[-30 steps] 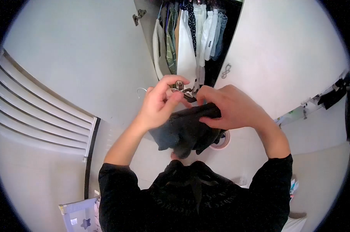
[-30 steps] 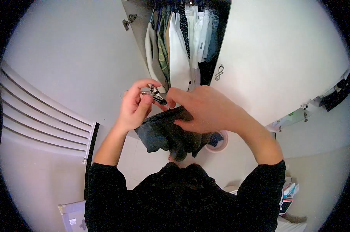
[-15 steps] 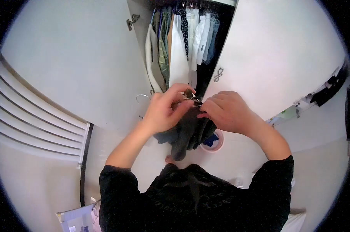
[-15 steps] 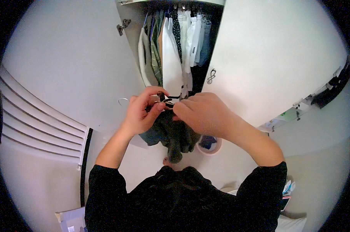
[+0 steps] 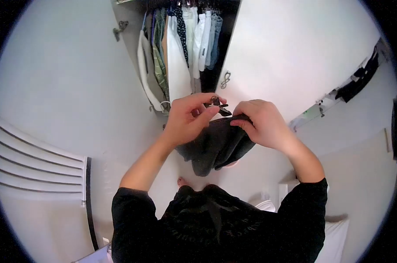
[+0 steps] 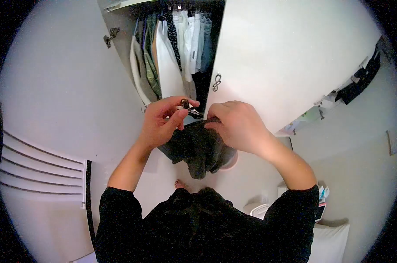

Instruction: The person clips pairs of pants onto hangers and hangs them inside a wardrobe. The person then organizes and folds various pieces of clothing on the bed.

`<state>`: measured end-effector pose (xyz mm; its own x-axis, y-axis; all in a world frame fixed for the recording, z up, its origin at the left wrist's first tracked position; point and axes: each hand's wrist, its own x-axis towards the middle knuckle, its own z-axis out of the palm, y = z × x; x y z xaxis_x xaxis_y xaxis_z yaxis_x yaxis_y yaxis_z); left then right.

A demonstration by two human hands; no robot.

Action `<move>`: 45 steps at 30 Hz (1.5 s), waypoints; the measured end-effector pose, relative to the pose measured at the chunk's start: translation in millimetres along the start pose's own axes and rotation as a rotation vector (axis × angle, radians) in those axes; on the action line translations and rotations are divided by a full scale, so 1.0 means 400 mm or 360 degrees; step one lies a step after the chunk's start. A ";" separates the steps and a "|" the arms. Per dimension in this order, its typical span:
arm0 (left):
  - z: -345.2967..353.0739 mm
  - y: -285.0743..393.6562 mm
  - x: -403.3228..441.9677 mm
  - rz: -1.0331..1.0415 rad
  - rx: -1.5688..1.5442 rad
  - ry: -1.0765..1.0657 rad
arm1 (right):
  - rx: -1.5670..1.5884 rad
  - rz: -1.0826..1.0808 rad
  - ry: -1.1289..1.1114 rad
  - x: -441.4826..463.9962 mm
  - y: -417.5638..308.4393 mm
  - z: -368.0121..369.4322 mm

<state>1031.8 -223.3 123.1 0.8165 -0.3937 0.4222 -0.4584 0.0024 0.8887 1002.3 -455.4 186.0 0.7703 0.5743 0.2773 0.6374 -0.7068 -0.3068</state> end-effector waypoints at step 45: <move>0.190 -0.016 0.073 0.0515 0.0668 -0.0334 | 0.0806 0.0702 0.0226 -0.200 0.068 -0.017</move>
<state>1032.0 -304.5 116.2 0.5440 -0.6077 0.5786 -0.8086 -0.1953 0.5550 957.7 -523.4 161.5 0.9719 0.1929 0.1347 0.2220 -0.5621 -0.7967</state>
